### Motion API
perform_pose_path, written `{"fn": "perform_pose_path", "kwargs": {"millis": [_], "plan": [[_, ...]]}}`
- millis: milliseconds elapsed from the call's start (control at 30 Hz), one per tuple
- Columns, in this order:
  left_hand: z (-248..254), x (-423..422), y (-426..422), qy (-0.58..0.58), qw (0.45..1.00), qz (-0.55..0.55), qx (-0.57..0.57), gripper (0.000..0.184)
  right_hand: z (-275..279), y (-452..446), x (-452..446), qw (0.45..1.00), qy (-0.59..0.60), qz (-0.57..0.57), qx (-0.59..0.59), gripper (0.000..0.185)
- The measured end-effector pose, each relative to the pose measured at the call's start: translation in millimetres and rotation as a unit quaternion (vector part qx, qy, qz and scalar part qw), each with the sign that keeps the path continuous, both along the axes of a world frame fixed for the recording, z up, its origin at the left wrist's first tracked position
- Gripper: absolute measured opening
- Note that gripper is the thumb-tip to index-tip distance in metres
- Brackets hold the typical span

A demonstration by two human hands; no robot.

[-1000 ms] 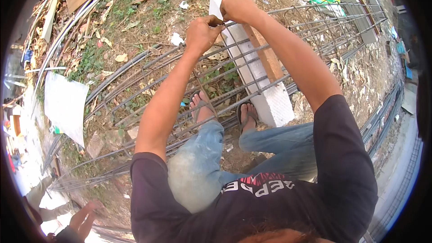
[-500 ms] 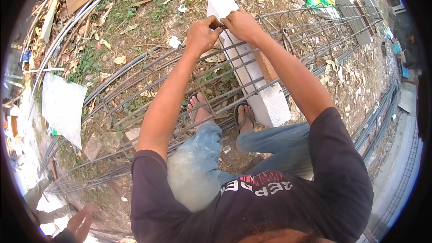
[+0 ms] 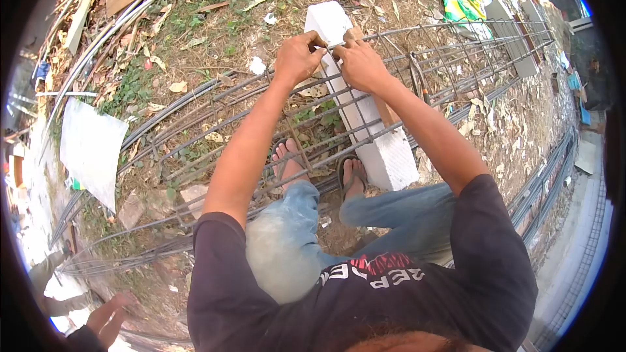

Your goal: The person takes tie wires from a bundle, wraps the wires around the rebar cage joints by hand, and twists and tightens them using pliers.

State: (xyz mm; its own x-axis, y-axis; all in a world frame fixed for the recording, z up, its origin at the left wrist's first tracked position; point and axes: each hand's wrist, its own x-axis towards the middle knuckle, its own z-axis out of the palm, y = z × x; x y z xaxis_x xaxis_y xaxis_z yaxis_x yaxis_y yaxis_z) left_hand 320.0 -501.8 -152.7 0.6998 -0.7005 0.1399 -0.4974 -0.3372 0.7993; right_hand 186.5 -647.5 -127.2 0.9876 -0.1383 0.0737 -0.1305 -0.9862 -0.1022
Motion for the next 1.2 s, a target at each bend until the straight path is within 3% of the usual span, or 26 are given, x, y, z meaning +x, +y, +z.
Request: {"fn": "perform_pose_path", "kwargs": {"millis": [133,233,333,433,533,633,733,833,967,1000,1100,1200], "plan": [[1.3,-1.0,2.4,-0.003,1.000,-0.003,0.002,0.022,11.7,7.8,1.3,0.999,0.001,-0.006,0.039,0.021],[2.3,-1.9,2.2,-0.007,1.000,0.000,0.006,0.022,25.8,8.2,13.3,0.992,0.056,-0.078,0.083,0.026],[10.2,-4.8,2.5,0.000,1.000,0.006,0.021,0.022,37.4,-9.9,14.0,0.980,0.119,-0.072,0.141,0.031],[11.3,-6.0,5.2,0.007,1.000,0.005,0.016,0.022,33.6,-13.6,6.8,0.987,0.111,0.001,0.121,0.033],[5.1,-2.3,3.9,-0.003,1.000,0.001,0.007,0.023,34.3,-26.1,-3.3,0.978,0.095,0.021,0.183,0.032],[8.5,-5.2,5.5,0.004,1.000,0.002,0.025,0.025,69.0,-2.7,-8.4,0.982,0.075,-0.067,0.159,0.033],[6.9,-4.6,4.6,-0.004,1.000,0.005,0.016,0.025,67.4,1.3,-3.4,0.953,0.098,-0.076,0.277,0.034],[6.9,-7.0,9.0,-0.014,1.000,0.013,0.012,0.024,68.1,-15.4,-7.4,0.854,0.140,-0.153,0.477,0.037],[5.3,-7.9,8.4,0.005,1.000,0.017,-0.003,0.024,111.0,-16.4,-26.4,0.938,0.227,-0.088,0.246,0.026],[4.6,-7.7,8.6,0.005,1.000,0.018,-0.008,0.024,101.7,-28.7,-23.2,0.981,0.157,0.004,0.114,0.023],[-1.8,-7.6,9.3,-0.057,0.998,0.019,-0.017,0.022,119.6,-15.2,21.5,0.990,0.086,0.085,-0.079,0.019],[-4.0,-8.0,7.9,-0.063,0.997,0.023,-0.024,0.020,107.1,-20.0,71.3,0.980,-0.007,0.125,-0.156,0.018]]}}
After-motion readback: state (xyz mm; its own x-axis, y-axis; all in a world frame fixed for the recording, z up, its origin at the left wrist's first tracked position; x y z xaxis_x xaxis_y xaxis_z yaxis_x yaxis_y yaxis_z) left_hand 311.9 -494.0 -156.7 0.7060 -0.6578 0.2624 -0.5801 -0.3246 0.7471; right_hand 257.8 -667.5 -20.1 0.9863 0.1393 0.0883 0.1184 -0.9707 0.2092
